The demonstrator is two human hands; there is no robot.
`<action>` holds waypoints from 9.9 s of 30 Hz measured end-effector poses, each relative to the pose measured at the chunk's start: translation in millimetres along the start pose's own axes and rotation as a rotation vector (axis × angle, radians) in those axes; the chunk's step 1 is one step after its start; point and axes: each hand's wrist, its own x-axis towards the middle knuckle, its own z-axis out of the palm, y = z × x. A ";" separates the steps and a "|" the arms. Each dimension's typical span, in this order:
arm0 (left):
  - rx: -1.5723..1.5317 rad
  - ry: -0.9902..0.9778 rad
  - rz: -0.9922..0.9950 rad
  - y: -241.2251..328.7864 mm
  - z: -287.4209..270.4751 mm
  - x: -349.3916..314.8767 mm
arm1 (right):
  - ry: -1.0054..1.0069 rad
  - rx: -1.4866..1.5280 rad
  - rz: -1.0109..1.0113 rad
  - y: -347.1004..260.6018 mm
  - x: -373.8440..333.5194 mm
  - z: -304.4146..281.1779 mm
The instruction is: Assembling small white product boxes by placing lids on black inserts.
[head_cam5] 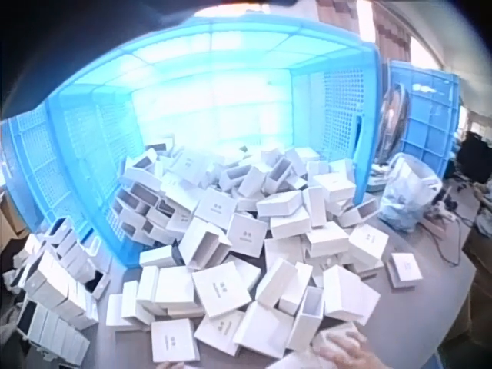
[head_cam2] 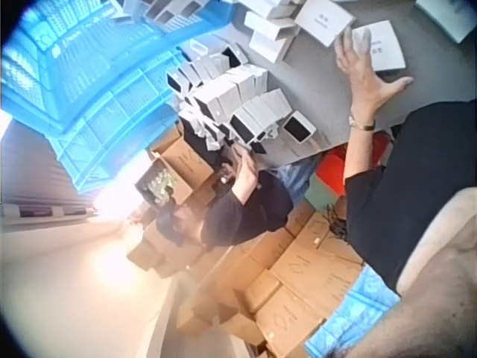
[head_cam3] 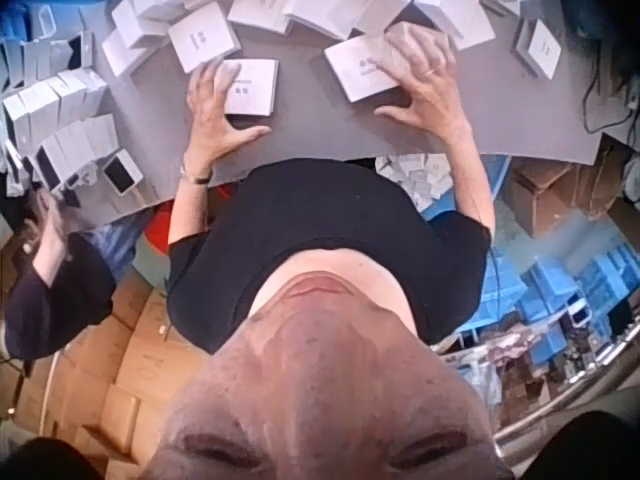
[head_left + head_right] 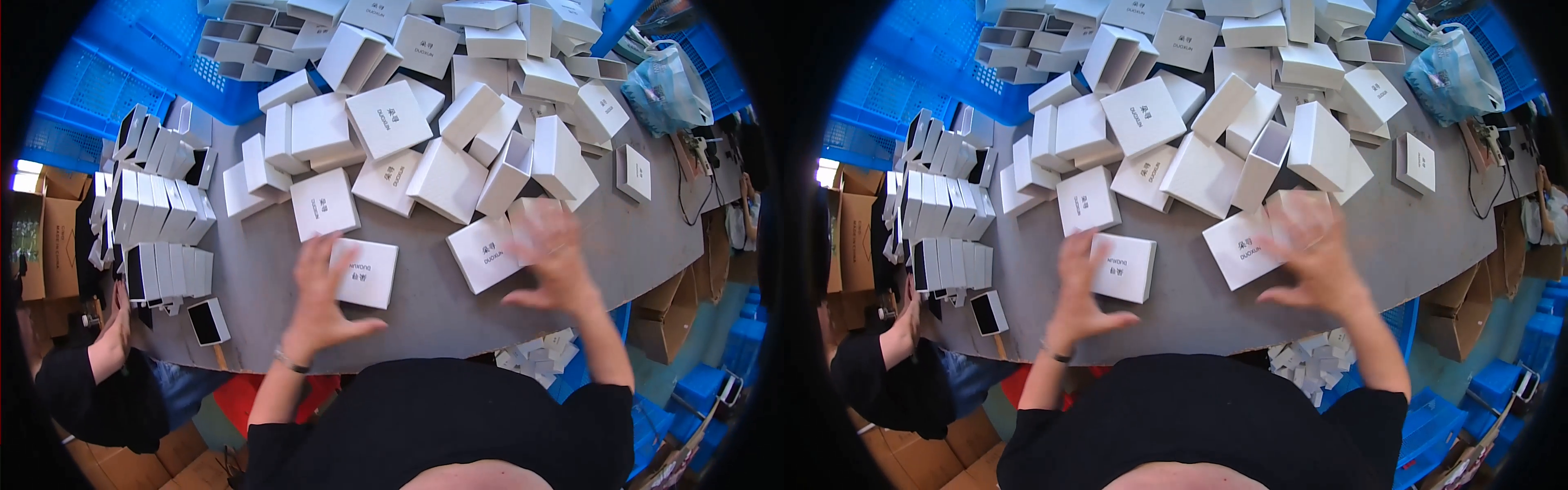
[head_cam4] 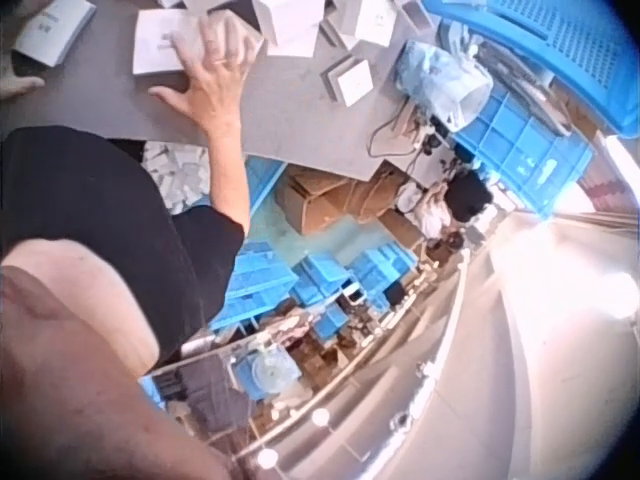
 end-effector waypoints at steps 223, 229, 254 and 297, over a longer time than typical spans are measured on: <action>-0.028 -0.071 -0.653 -1.4 -24.5 -104.9 | -0.014 0.323 0.046 -180.8 42.6 97.8; 0.398 -0.114 0.024 3.4 -33.8 -100.6 | -0.021 0.369 -0.033 -161.8 46.5 97.0; -0.138 0.264 -0.065 -1.5 12.8 -97.7 | -0.134 0.228 0.076 -183.8 19.4 64.8; 0.093 -0.159 -0.258 30.2 -6.7 -82.3 | 0.137 1.063 0.904 -73.0 -29.4 20.5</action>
